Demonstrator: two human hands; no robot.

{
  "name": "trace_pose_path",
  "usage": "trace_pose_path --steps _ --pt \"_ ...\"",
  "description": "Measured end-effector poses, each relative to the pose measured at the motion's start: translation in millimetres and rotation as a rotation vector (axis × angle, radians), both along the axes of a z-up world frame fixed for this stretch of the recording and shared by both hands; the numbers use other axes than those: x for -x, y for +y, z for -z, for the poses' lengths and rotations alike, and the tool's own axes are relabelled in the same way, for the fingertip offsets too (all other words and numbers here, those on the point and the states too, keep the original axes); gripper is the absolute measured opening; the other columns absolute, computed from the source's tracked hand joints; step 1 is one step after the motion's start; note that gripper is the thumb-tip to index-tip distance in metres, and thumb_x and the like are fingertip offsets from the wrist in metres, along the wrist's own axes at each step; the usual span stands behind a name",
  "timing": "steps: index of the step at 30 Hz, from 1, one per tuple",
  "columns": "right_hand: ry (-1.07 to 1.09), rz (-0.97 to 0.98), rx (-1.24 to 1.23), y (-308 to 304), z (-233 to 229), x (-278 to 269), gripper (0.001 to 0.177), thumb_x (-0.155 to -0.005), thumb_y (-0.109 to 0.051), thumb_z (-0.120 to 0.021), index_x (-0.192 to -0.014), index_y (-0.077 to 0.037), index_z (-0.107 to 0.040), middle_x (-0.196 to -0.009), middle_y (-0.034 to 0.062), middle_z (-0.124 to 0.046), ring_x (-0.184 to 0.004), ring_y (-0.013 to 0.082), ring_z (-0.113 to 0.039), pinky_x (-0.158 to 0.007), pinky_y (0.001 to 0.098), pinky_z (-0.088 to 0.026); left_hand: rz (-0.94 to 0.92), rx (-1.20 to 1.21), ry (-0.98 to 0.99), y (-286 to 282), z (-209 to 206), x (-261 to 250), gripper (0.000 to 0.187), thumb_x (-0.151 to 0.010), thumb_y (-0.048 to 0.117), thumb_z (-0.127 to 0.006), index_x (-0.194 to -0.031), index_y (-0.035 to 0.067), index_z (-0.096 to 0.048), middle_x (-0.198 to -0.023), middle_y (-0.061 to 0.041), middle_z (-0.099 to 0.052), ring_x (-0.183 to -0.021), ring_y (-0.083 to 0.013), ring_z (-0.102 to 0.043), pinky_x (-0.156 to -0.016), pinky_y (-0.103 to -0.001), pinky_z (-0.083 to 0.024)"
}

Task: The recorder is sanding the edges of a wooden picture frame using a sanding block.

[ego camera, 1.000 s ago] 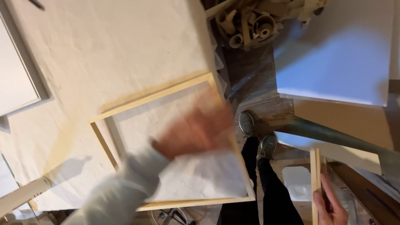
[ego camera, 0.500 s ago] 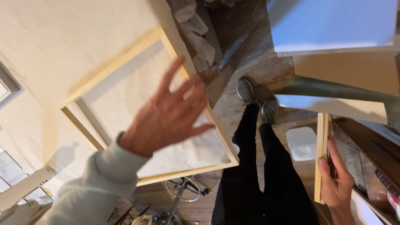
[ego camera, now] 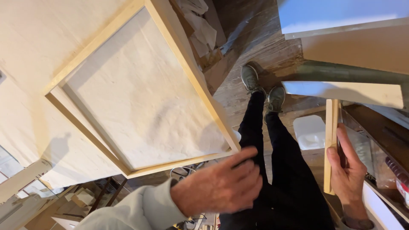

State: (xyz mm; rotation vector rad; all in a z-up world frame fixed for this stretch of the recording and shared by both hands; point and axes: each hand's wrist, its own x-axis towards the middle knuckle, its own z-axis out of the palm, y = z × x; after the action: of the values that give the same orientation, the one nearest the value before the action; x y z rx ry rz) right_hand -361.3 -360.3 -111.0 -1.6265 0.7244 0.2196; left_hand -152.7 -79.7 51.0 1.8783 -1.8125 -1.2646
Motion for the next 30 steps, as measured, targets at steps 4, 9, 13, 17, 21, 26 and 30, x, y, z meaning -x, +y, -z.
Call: trace_pose_path --steps 4,9,13,17,21,26,30 --pt "0.095 -0.009 0.041 -2 3 7 0.058 -0.103 -0.001 -0.059 -0.160 -0.010 -0.048 -0.165 0.0074 -0.052 -0.103 0.0020 -0.056 -0.081 0.0164 -0.047 -0.250 0.233 -0.479 16 13 -21 0.050 -0.100 0.054 -0.061 -0.105 0.006 -0.073 -0.102 -0.008 -0.071 -0.108 -0.0243 -0.068 -0.127 -0.055 -0.031" --pt "0.118 0.011 0.035 -2 14 13 0.059 -0.103 -0.002 -0.059 -0.160 -0.010 -0.048 -0.165 0.0058 -0.051 -0.092 -0.0005 -0.051 -0.075 0.0153 -0.044 -0.287 0.239 -0.634 45 34 -85 0.060 -0.100 0.062 -0.062 -0.103 0.004 -0.073 -0.106 -0.012 -0.073 -0.110 -0.0253 -0.069 -0.124 -0.057 -0.030" --pt "0.122 -0.011 0.070 -3 17 7 0.058 -0.103 -0.003 -0.059 -0.159 -0.011 -0.049 -0.164 0.0044 -0.053 -0.089 -0.0004 -0.052 -0.071 0.0165 -0.044 -0.256 0.273 -0.833 66 31 -151 0.058 -0.106 0.064 -0.066 -0.109 0.006 -0.073 -0.116 -0.010 -0.073 -0.121 -0.0236 -0.067 -0.127 -0.062 -0.023" --pt "0.082 0.001 0.054 -3 21 10 0.057 -0.103 -0.003 -0.059 -0.158 -0.013 -0.049 -0.166 0.0046 -0.051 -0.089 -0.0022 -0.053 -0.071 0.0164 -0.045 -0.248 0.228 -0.952 78 26 -198 0.053 -0.108 0.060 -0.064 -0.111 0.008 -0.072 -0.117 -0.008 -0.072 -0.126 -0.0230 -0.064 -0.125 -0.062 -0.023" --pt "0.100 0.009 0.053 -4 23 8 0.058 -0.103 -0.003 -0.061 -0.159 -0.013 -0.051 -0.165 0.0056 -0.053 -0.084 -0.0008 -0.050 -0.069 0.0171 -0.043 -0.245 0.221 -0.999 104 32 -227 0.050 -0.113 0.055 -0.057 -0.112 0.007 -0.069 -0.123 -0.009 -0.069 -0.130 -0.0231 -0.061 -0.124 -0.062 -0.025" --pt "0.088 -0.012 0.062 -2 18 -2 0.058 -0.101 -0.003 -0.059 -0.157 -0.013 -0.049 -0.164 0.0058 -0.049 -0.095 -0.0017 -0.056 -0.075 0.0153 -0.048 -0.448 0.163 -1.034 112 21 -225 0.059 -0.113 0.046 -0.042 -0.147 0.002 -0.061 -0.149 -0.021 -0.057 -0.143 -0.0340 -0.051 -0.125 -0.060 -0.027" --pt "0.073 -0.021 0.056 -1 17 2 0.057 -0.104 -0.003 -0.060 -0.159 -0.012 -0.050 -0.164 0.0070 -0.053 -0.096 -0.0014 -0.053 -0.076 0.0153 -0.045 -0.376 0.205 -0.950 75 17 -191 0.063 -0.113 0.056 -0.046 -0.124 -0.002 -0.064 -0.139 -0.024 -0.063 -0.139 -0.0372 -0.055 -0.123 -0.068 -0.024"
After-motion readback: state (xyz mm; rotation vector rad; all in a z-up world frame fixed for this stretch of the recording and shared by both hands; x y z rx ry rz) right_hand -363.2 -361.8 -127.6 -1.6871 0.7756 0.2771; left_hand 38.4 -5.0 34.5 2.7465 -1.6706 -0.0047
